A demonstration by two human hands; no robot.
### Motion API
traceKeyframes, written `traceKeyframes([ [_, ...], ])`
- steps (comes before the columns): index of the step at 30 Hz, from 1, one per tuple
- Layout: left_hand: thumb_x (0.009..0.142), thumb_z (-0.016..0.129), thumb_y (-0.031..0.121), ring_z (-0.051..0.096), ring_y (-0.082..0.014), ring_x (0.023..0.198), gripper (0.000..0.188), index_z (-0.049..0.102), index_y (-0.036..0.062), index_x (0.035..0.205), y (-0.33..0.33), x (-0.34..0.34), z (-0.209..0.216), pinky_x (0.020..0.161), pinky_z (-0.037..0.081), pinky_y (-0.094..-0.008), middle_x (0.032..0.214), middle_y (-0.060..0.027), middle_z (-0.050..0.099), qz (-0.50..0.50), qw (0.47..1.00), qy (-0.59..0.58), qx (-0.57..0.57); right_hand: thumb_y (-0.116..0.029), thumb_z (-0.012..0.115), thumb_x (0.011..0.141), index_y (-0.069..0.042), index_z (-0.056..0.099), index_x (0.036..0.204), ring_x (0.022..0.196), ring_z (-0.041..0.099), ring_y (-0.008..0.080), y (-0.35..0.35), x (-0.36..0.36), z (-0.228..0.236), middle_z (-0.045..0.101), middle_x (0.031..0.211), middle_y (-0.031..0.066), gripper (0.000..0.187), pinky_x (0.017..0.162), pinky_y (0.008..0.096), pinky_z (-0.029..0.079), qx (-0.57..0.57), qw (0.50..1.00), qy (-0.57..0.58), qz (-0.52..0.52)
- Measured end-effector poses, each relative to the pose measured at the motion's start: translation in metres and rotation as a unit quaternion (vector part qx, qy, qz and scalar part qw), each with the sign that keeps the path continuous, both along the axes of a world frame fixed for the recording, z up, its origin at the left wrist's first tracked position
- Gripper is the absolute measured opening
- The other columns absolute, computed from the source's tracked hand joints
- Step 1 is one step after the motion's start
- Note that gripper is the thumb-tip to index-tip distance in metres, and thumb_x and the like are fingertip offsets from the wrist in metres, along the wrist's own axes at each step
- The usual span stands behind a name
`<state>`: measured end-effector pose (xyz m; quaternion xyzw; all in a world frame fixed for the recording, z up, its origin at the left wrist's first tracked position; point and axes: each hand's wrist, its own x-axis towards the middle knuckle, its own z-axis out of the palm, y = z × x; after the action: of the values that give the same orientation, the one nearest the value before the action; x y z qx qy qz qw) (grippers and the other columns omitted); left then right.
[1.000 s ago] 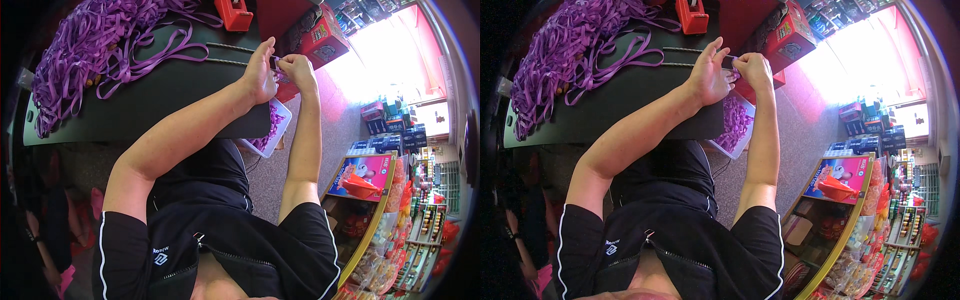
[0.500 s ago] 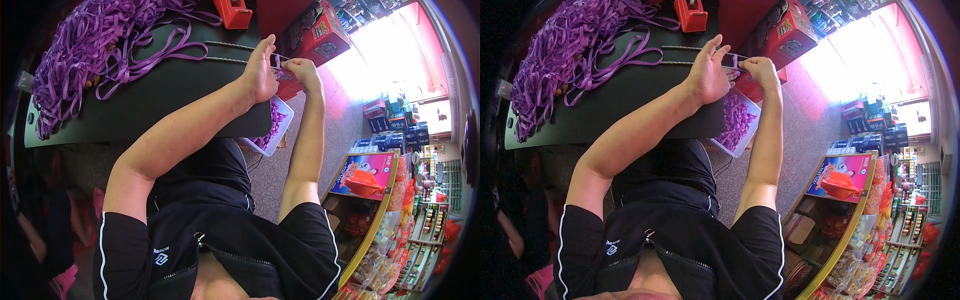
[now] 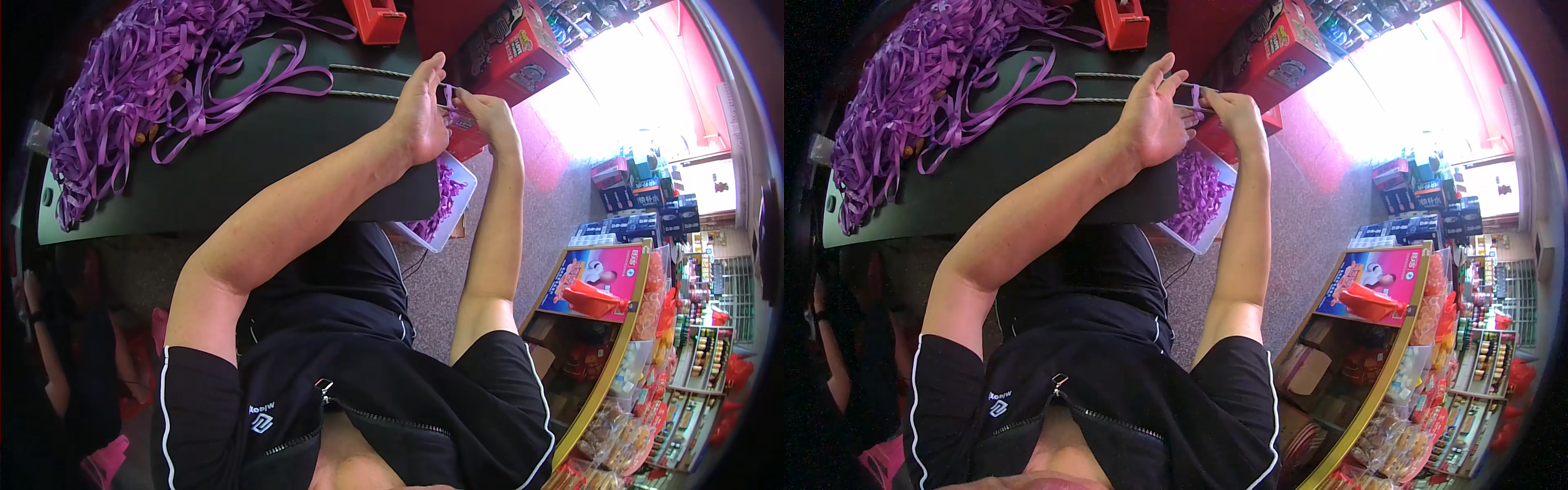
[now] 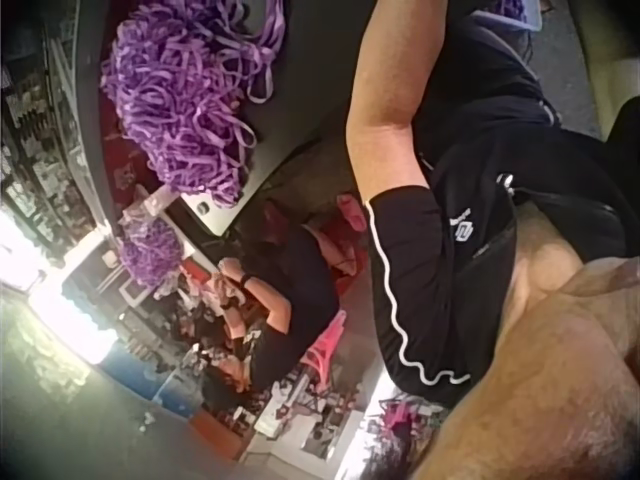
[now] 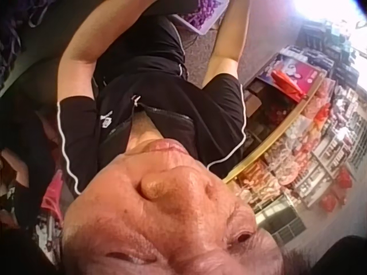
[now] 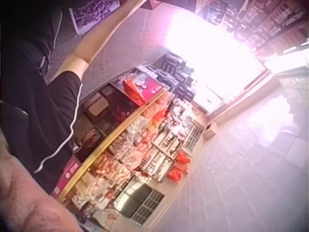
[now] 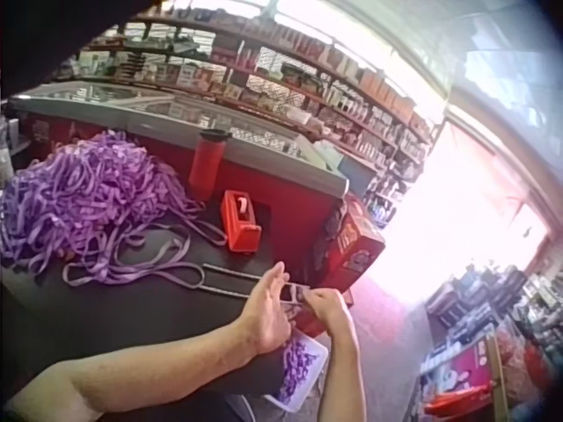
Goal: Organizing purple lanyards by sliding them onto metal rods and placing them into a container.
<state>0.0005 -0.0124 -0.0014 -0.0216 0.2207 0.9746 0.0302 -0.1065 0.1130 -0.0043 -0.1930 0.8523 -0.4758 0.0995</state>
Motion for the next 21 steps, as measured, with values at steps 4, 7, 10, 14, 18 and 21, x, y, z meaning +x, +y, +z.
traceKeyframes([
  [4, 0.080, 0.053, 0.061, 0.003, -0.0395, 0.140, 0.095, 0.003, 0.0183, 0.148, 0.003, 0.004, 0.008, 0.112, -0.002, -0.0469, 0.147, -0.0327, 0.000, -0.022, 0.999, -0.019, -0.020, -0.023, 0.066, 0.080, 0.001, 0.071, 0.090, 0.076, 0.059, 0.0123, 0.003, -0.025, -0.023, 0.068, 0.083, 0.0060, 0.027, 0.072, 0.0255, 0.044, -0.037, 0.991, -0.117, 0.048],
  [7, 0.082, 0.057, 0.054, 0.024, -0.0378, 0.133, 0.087, 0.014, 0.0146, 0.146, -0.005, 0.005, 0.013, 0.109, 0.017, -0.0464, 0.142, -0.0312, 0.020, -0.079, 0.991, -0.058, -0.092, -0.025, 0.066, 0.082, -0.002, 0.067, 0.087, 0.075, 0.059, 0.0129, 0.003, -0.026, -0.029, 0.065, 0.083, 0.0045, 0.023, 0.069, 0.0279, 0.045, -0.125, 0.960, -0.247, 0.033],
  [10, 0.083, 0.059, 0.047, 0.044, -0.0315, 0.118, 0.071, 0.032, 0.0114, 0.138, -0.021, 0.010, 0.022, 0.098, 0.035, -0.0442, 0.129, -0.0237, 0.044, -0.102, 0.970, -0.085, -0.203, -0.032, 0.068, 0.080, -0.001, 0.071, 0.088, 0.074, 0.060, 0.0136, 0.005, -0.024, -0.015, 0.068, 0.083, 0.0066, 0.032, 0.067, 0.0292, 0.044, -0.054, 0.983, -0.177, 0.004],
  [14, 0.089, 0.055, 0.028, 0.056, -0.0193, 0.097, 0.031, 0.059, 0.0046, 0.109, -0.043, 0.011, 0.040, 0.084, 0.045, -0.0343, 0.101, -0.0084, 0.060, 0.049, 0.823, 0.035, -0.564, -0.035, 0.065, 0.081, 0.001, 0.072, 0.088, 0.073, 0.062, 0.0143, 0.006, -0.027, 0.018, 0.069, 0.078, 0.0091, 0.037, 0.070, 0.0283, 0.046, -0.033, 0.995, 0.089, -0.002],
  [18, 0.084, 0.058, 0.015, 0.058, -0.0248, 0.098, 0.018, 0.064, 0.0006, 0.093, -0.065, 0.003, 0.023, 0.084, 0.045, -0.0340, 0.100, -0.0134, 0.058, 0.110, 0.568, 0.201, -0.790, -0.028, 0.065, 0.083, 0.000, 0.070, 0.094, 0.075, 0.061, 0.0127, -0.004, -0.054, 0.008, 0.068, 0.081, 0.0044, 0.031, 0.072, 0.0264, 0.047, -0.017, 0.990, 0.033, 0.135],
  [21, 0.080, 0.063, 0.012, 0.053, -0.0314, 0.108, 0.019, 0.063, 0.0019, 0.096, -0.073, -0.003, 0.012, 0.092, 0.042, -0.0386, 0.107, -0.0142, 0.058, 0.113, 0.458, 0.320, -0.822, -0.020, 0.066, 0.082, -0.004, 0.067, 0.097, 0.076, 0.060, 0.0091, -0.015, -0.059, 0.003, 0.066, 0.083, 0.0005, 0.022, 0.070, 0.0244, 0.047, -0.022, 0.977, -0.124, 0.173],
])
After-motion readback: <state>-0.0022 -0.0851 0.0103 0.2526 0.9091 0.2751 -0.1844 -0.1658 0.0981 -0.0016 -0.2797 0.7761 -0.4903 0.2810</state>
